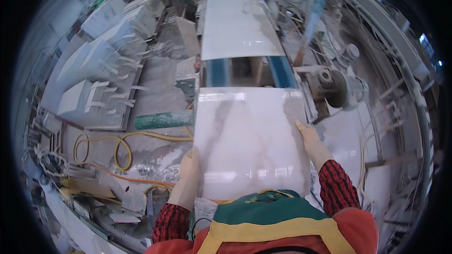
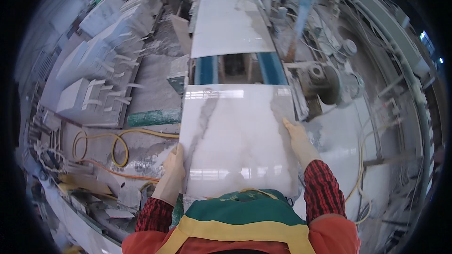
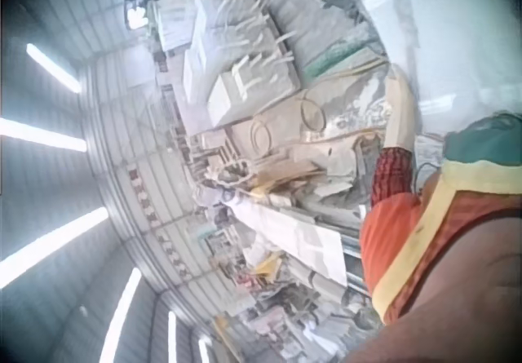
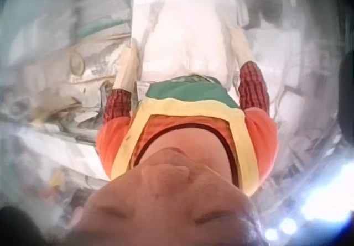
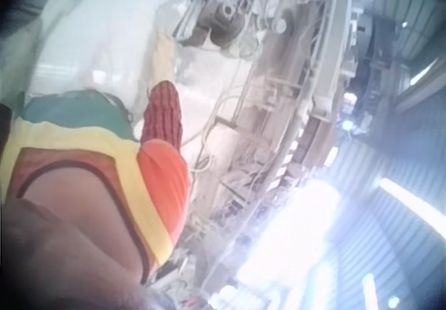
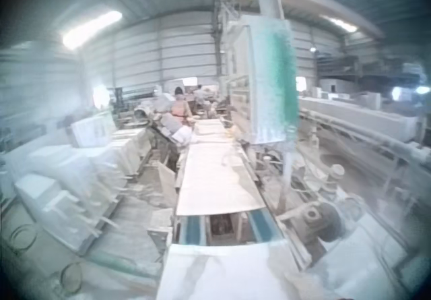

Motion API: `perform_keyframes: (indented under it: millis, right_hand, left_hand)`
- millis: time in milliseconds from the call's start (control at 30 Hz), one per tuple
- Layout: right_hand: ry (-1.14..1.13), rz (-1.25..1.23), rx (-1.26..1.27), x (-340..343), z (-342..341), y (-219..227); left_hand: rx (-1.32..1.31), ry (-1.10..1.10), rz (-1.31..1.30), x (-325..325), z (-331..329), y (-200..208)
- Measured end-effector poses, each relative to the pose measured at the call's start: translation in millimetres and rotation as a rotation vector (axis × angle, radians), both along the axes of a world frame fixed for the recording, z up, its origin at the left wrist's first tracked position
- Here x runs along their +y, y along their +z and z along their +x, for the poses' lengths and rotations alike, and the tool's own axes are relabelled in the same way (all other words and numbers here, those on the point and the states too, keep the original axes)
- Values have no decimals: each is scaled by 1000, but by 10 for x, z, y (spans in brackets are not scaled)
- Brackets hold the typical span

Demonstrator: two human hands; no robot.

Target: The person repeatedly picks up large white rectangular tiles from a conveyor belt and places them onto a stack. The person wears gloves and handles each tile individually, moving it from the moving belt to a growing pile nearby.

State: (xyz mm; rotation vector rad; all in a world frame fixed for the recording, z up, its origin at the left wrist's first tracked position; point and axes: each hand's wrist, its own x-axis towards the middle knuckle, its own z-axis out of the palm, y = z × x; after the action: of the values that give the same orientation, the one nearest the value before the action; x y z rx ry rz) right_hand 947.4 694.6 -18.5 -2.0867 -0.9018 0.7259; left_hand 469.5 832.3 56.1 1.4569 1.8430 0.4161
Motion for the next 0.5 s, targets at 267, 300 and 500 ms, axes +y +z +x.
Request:
perform_keyframes:
  millis: [267,300,500]
  right_hand:
    - [59,18,302,144,569,-300]
    - [172,-26,179,104,581,-342]
    - [256,-359,179,-289,-131,639]
  left_hand:
    - [-47,-48,-136,549,278,-10]
    - [-42,-48,-153,593,305,6]
    - [62,-50,-215,876,372,-14]
